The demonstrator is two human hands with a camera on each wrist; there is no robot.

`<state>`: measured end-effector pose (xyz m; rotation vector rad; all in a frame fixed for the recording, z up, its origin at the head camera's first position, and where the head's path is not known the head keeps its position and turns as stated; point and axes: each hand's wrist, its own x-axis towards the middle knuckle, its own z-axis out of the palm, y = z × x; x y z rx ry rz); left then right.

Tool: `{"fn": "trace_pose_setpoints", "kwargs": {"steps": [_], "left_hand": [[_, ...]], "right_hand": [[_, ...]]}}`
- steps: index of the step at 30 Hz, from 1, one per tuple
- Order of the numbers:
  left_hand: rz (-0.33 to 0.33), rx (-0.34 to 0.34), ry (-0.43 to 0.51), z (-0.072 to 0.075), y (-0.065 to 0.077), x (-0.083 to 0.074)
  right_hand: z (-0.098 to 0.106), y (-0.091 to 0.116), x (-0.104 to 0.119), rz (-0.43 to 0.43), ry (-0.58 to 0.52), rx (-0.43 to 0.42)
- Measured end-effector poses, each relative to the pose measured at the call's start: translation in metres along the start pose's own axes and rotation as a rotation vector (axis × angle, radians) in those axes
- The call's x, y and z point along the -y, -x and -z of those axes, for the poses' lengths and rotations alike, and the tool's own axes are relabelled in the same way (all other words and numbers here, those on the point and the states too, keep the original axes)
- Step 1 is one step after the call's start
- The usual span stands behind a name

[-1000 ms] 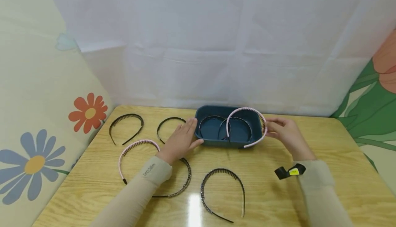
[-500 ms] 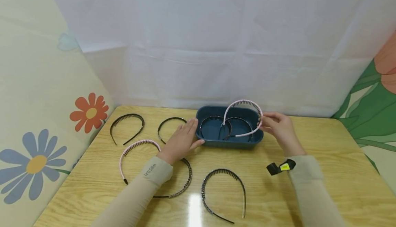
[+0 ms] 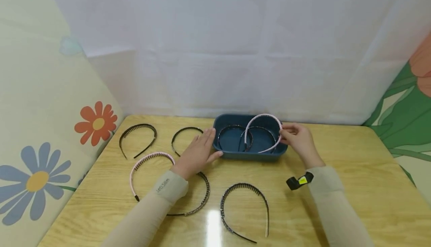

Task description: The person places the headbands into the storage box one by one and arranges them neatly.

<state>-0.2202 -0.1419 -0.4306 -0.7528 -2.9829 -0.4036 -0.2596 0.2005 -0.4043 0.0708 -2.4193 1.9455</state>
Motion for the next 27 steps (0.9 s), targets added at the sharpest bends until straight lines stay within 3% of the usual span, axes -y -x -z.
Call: {"fn": "trace_pose_setpoints", "kwargs": {"steps": [6, 15, 27], "left_hand": [[0.007, -0.009, -0.003, 0.008, 0.002, 0.0], [-0.013, 0.018, 0.008, 0.005, -0.004, -0.009], [0.024, 0.021, -0.002, 0.002, 0.003, -0.006]], "right_hand": [[-0.009, -0.002, 0.004, 0.056, 0.123, -0.05], [-0.011, 0.007, 0.003, 0.113, 0.429, -0.152], [-0.017, 0.016, 0.012, 0.225, 0.583, -0.163]]}}
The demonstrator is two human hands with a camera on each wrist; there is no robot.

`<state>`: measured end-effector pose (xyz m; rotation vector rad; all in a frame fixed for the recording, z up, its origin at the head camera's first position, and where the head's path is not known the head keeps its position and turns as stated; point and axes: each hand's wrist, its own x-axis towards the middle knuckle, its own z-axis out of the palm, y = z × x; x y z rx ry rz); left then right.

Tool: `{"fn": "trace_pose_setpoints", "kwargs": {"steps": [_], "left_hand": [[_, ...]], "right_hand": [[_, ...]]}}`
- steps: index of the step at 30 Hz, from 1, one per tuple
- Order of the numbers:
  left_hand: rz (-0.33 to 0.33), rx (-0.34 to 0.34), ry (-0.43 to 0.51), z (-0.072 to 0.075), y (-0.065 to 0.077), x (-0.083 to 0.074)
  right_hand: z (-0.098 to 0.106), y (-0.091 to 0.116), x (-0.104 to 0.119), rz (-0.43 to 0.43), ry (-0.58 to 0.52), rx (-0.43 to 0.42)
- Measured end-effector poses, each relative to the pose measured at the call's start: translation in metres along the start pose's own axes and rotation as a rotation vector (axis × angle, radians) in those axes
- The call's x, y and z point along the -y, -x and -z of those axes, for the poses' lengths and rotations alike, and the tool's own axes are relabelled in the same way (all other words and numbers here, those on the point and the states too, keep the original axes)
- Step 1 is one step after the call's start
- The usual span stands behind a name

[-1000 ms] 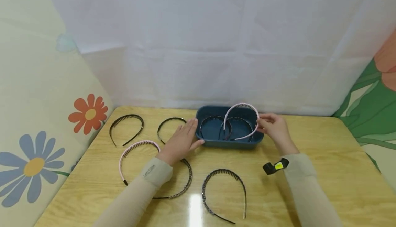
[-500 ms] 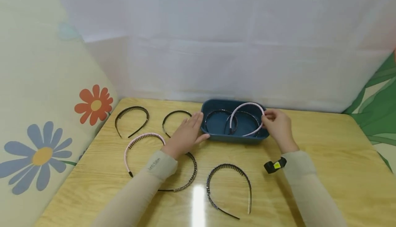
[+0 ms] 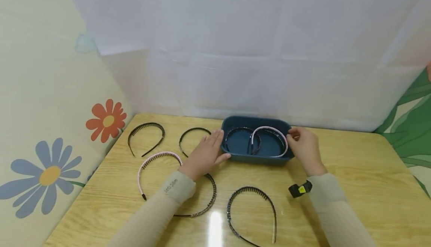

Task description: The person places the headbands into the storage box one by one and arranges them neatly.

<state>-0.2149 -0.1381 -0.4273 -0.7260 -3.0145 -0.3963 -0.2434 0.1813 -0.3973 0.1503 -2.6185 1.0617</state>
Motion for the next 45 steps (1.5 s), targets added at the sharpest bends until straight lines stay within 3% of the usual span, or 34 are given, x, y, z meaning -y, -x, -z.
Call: {"fn": "trace_pose_setpoints", "kwargs": {"steps": [4, 8, 14, 20, 30, 36, 39, 45], "left_hand": [[-0.017, -0.005, -0.001, 0.0, -0.001, -0.002], [-0.032, -0.011, -0.04, 0.001, -0.002, -0.003], [-0.013, -0.04, -0.106, 0.007, 0.0, 0.006], [-0.017, -0.028, -0.073, 0.009, 0.002, 0.014], [-0.009, -0.047, -0.072, 0.011, 0.003, 0.018], [0.006, -0.024, -0.057, 0.015, 0.001, 0.017], [0.004, -0.023, -0.05, 0.014, -0.003, 0.014], [0.005, 0.004, -0.034, 0.012, -0.011, 0.01]], "right_hand": [[0.006, 0.006, 0.003, 0.032, -0.01, 0.011], [0.013, 0.017, 0.013, 0.064, -0.041, 0.075], [0.013, 0.037, 0.034, 0.149, -0.073, 0.262], [0.006, 0.052, 0.045, 0.26, -0.003, 0.453], [-0.003, 0.056, 0.054, 0.425, 0.023, 0.679], [-0.01, 0.059, 0.058, 0.342, 0.105, 0.823], [-0.011, 0.06, 0.055, 0.299, 0.139, 0.837], [-0.015, 0.061, 0.043, 0.298, 0.146, 0.839]]}}
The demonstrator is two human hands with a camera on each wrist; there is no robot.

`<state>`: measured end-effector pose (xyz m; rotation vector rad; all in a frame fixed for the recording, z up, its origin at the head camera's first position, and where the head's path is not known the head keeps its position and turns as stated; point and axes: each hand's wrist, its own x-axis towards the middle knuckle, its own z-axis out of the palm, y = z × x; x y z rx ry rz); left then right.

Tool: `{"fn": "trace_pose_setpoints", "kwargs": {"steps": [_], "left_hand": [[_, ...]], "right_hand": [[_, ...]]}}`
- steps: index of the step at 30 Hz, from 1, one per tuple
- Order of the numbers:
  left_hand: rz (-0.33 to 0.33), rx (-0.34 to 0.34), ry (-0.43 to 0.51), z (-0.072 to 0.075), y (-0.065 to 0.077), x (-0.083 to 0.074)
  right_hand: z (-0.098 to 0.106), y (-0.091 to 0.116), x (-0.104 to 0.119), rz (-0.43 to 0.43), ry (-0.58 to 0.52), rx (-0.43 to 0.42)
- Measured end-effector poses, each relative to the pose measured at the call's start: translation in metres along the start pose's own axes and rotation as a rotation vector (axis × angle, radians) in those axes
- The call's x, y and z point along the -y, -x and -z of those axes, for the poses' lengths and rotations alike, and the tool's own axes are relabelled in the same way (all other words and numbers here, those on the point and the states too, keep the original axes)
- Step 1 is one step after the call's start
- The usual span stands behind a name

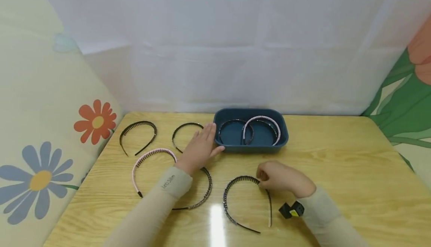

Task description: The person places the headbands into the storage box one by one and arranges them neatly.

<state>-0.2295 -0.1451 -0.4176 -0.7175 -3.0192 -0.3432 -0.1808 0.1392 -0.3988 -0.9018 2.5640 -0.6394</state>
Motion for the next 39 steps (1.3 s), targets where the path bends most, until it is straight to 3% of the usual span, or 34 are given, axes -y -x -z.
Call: {"fn": "trace_pose_setpoints", "kwargs": {"steps": [18, 24, 39], "left_hand": [[-0.01, -0.011, 0.024, -0.007, 0.005, 0.002], [-0.021, -0.032, 0.005, -0.008, -0.001, 0.003], [-0.009, -0.018, 0.021, -0.006, 0.0, -0.001]], "right_hand": [[-0.013, -0.003, -0.01, -0.003, -0.077, -0.029], [-0.01, -0.002, -0.013, -0.031, -0.126, -0.051], [0.004, 0.004, -0.019, 0.019, -0.294, -0.055]]}}
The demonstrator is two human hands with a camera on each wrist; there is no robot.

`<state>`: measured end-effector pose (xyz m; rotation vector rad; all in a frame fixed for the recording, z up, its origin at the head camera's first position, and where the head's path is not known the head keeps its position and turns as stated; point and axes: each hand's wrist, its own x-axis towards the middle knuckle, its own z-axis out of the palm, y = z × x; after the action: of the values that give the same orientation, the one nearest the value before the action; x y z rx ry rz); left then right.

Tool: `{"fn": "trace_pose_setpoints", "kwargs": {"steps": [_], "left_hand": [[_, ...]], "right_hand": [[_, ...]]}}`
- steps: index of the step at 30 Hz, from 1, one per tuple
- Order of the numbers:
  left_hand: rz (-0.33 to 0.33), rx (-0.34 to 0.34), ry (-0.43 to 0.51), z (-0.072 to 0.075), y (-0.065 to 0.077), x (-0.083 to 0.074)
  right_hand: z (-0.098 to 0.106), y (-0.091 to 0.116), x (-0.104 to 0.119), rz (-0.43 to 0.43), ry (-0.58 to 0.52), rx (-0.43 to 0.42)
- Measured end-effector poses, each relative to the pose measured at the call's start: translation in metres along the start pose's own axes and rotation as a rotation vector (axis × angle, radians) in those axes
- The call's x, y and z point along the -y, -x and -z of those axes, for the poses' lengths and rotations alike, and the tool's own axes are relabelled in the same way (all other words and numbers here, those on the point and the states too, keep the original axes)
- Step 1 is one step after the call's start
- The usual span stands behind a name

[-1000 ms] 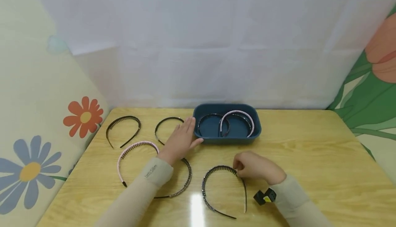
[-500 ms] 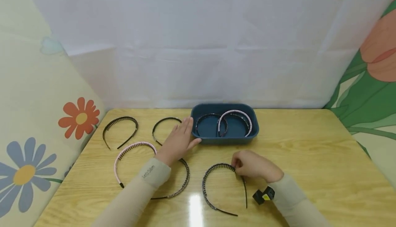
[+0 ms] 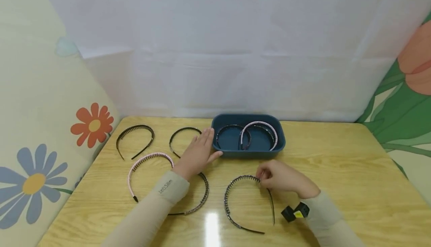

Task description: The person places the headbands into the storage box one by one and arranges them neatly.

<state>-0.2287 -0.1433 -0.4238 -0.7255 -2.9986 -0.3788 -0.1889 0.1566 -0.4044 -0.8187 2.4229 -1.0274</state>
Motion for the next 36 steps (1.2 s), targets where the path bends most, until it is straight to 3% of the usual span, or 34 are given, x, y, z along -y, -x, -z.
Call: {"fn": "trace_pose_setpoints", "kwargs": {"steps": [16, 25, 36], "left_hand": [[-0.002, -0.014, -0.011, -0.001, -0.001, 0.002], [0.003, -0.007, 0.004, -0.003, -0.002, 0.002], [-0.002, -0.012, 0.0, -0.003, -0.002, 0.002]], "right_hand": [[0.008, 0.001, -0.001, -0.01, -0.068, -0.058], [0.011, 0.001, -0.006, -0.015, -0.156, -0.137], [0.015, 0.003, -0.005, -0.063, -0.313, -0.175]]}}
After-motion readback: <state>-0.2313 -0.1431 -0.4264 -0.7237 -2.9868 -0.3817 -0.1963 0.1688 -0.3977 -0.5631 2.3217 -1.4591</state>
